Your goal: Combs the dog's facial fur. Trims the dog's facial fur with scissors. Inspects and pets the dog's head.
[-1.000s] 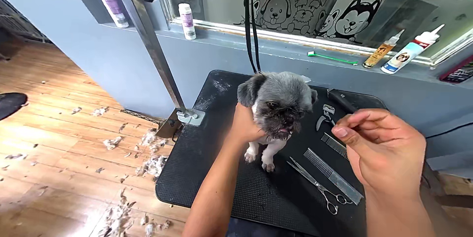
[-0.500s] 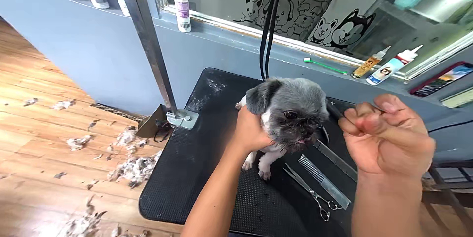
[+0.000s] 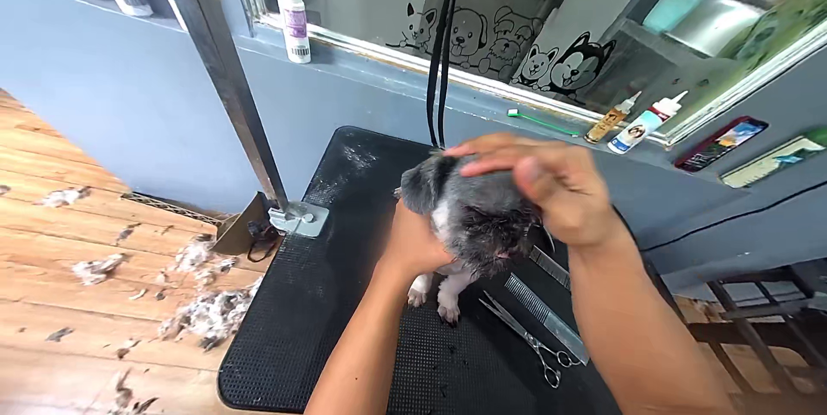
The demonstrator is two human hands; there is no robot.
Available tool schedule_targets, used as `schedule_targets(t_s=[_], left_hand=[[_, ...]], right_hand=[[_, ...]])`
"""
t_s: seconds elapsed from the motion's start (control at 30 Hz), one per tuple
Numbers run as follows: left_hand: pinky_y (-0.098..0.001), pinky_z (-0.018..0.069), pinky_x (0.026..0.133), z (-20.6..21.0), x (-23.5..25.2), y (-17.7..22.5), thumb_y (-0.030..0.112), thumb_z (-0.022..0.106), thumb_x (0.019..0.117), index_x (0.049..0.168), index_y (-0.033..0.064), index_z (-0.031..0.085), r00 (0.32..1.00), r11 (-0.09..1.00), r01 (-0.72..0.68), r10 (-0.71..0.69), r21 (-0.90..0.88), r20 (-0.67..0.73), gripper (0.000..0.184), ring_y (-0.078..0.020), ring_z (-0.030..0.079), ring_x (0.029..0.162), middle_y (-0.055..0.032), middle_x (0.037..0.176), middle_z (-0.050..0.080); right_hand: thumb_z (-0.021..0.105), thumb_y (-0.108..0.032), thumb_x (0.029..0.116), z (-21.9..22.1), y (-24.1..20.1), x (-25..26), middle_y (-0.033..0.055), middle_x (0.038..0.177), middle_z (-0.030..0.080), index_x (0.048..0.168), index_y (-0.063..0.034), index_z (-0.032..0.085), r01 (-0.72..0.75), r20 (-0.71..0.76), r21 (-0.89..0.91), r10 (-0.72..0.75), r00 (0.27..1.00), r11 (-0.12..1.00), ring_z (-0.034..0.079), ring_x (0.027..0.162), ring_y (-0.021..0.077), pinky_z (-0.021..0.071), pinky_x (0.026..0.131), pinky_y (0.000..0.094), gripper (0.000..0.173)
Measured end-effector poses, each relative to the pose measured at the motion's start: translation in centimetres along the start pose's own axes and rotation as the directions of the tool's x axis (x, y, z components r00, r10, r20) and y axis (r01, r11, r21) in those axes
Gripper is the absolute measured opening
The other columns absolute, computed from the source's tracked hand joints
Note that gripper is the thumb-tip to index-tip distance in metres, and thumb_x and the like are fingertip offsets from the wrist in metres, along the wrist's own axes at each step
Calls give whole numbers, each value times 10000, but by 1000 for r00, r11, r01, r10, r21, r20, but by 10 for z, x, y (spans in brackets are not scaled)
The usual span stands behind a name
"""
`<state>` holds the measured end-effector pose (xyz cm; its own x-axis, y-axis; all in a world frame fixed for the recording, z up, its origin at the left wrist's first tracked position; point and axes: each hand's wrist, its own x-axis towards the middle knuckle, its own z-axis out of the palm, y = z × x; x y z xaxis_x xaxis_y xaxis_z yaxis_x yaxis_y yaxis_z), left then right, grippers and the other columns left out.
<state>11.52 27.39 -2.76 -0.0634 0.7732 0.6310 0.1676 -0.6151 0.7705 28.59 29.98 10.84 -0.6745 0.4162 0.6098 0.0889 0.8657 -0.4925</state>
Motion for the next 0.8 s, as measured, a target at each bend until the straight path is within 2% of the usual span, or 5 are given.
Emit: schedule_targets(t_s=[0.1, 0.27, 0.37, 0.47, 0.8], left_hand=[[-220, 536, 898, 1, 0, 3, 389, 856, 607, 1195, -59, 604, 999, 999, 36, -36, -13, 12, 781, 2, 650, 991, -55, 1030, 706], [-215, 560, 847, 5, -3, 0, 410, 870, 610, 1124, -29, 644, 999, 999, 33, -33, -6, 36, 713, 18, 664, 937, -19, 971, 716], [-196, 567, 849, 7, -4, -2, 449, 883, 626, 1120, -9, 639, 999, 999, 19, -17, -38, 38, 717, 43, 662, 934, 21, 971, 715], [-175, 568, 818, 8, -7, -3, 416, 897, 632, 1068, 4, 638, 999, 995, 30, -27, -100, 32, 654, 66, 662, 898, 57, 929, 712], [-115, 548, 808, 8, -15, -1, 347, 919, 640, 1060, 23, 626, 999, 982, 52, -51, -179, 15, 605, 122, 640, 874, 126, 906, 698]], right_hand=[[307, -307, 1123, -3, 4, -4, 33, 1215, 730, 1262, -34, 698, -250, -4, -16, 250, 968, 968, 692, 1093, 102, 592, 960, 328, 497], [534, -309, 1058, 2, -4, -10, 64, 1247, 704, 1199, -3, 720, -91, -14, 0, 91, 996, 996, 662, 1168, 131, 568, 1018, 331, 384], [505, -201, 1076, 3, -4, -11, 34, 1117, 745, 1105, -26, 745, -133, -102, 5, 133, 986, 991, 701, 1014, 78, 604, 890, 267, 298], [612, -250, 1021, -1, -3, -14, 78, 1241, 703, 1184, 6, 721, -83, 17, 118, 82, 996, 990, 655, 1187, 149, 563, 1033, 328, 322], [592, -215, 1036, 0, 2, -17, 78, 1201, 728, 1173, 20, 722, -51, -25, 196, 57, 998, 979, 689, 1120, 131, 586, 988, 310, 301]])
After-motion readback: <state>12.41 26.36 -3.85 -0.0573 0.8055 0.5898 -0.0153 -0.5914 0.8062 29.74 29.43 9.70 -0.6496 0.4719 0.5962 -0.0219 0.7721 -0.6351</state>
